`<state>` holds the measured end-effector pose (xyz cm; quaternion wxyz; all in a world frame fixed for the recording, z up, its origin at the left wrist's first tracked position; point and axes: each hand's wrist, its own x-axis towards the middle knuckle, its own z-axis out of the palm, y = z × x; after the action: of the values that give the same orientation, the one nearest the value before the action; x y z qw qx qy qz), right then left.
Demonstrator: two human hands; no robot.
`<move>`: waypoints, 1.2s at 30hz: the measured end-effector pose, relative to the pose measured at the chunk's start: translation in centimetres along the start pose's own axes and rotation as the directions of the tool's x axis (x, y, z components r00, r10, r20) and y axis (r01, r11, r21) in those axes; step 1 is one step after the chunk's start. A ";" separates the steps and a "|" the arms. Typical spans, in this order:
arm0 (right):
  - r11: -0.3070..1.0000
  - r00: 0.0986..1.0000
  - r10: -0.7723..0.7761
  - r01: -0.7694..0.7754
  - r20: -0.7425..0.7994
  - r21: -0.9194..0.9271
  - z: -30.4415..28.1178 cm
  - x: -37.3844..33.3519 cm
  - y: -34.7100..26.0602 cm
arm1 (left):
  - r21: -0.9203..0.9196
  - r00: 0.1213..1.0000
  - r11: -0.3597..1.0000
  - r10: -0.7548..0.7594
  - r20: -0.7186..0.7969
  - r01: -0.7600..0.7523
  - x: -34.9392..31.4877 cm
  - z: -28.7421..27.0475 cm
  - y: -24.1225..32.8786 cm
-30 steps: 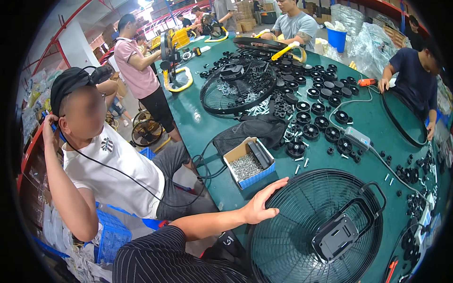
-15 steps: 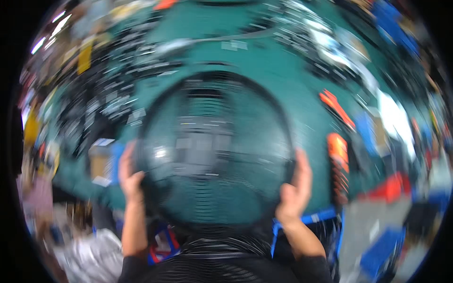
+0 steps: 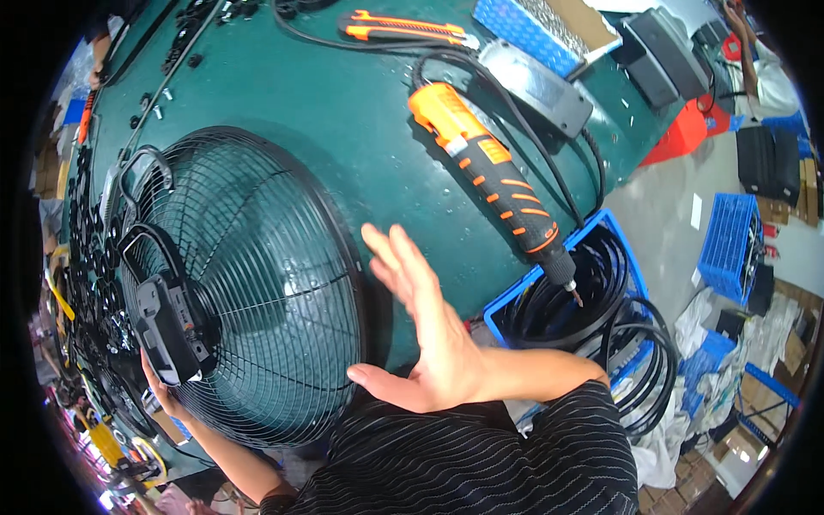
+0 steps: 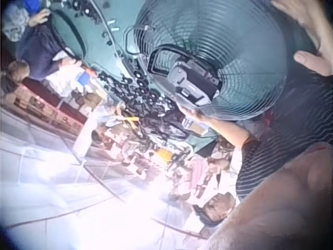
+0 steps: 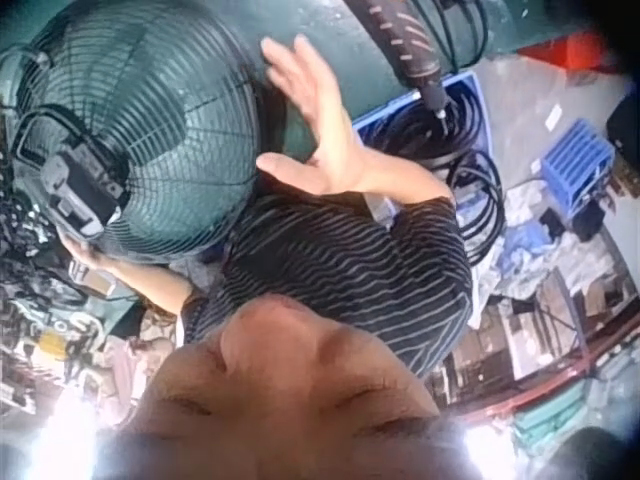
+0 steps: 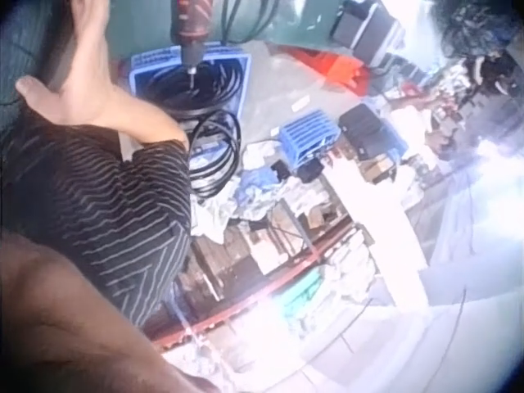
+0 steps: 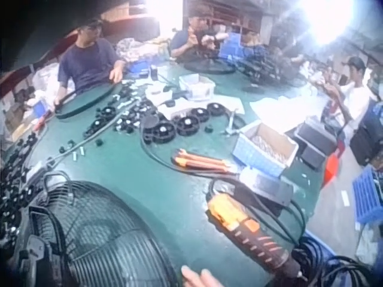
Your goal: Assembling industrial fan components by attaching handles and rims to the fan grilles using an electric screwdriver.
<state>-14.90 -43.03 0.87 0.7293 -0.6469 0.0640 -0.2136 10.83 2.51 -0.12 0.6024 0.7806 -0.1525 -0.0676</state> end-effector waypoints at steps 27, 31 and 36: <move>0.884 0.932 0.074 0.103 0.354 -0.456 -3.3 2.1 -0.3 | -0.235 0.960 0.955 -0.222 -0.171 0.180 -3.4 -2.6 -1.9; 0.892 0.930 0.061 0.112 0.363 -0.438 -3.3 2.1 -0.1 | -0.252 0.969 0.949 -0.223 -0.104 0.191 -3.7 -3.5 -2.3; 0.913 0.937 0.067 0.081 0.343 -0.400 -3.5 2.0 -0.4 | -0.102 0.977 0.981 -0.174 -0.122 0.162 -2.5 -0.5 0.0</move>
<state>-14.43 -47.02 1.10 0.5768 -0.8125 -0.0257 -0.0800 8.61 3.81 -0.14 0.6384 0.7649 -0.0428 -0.0742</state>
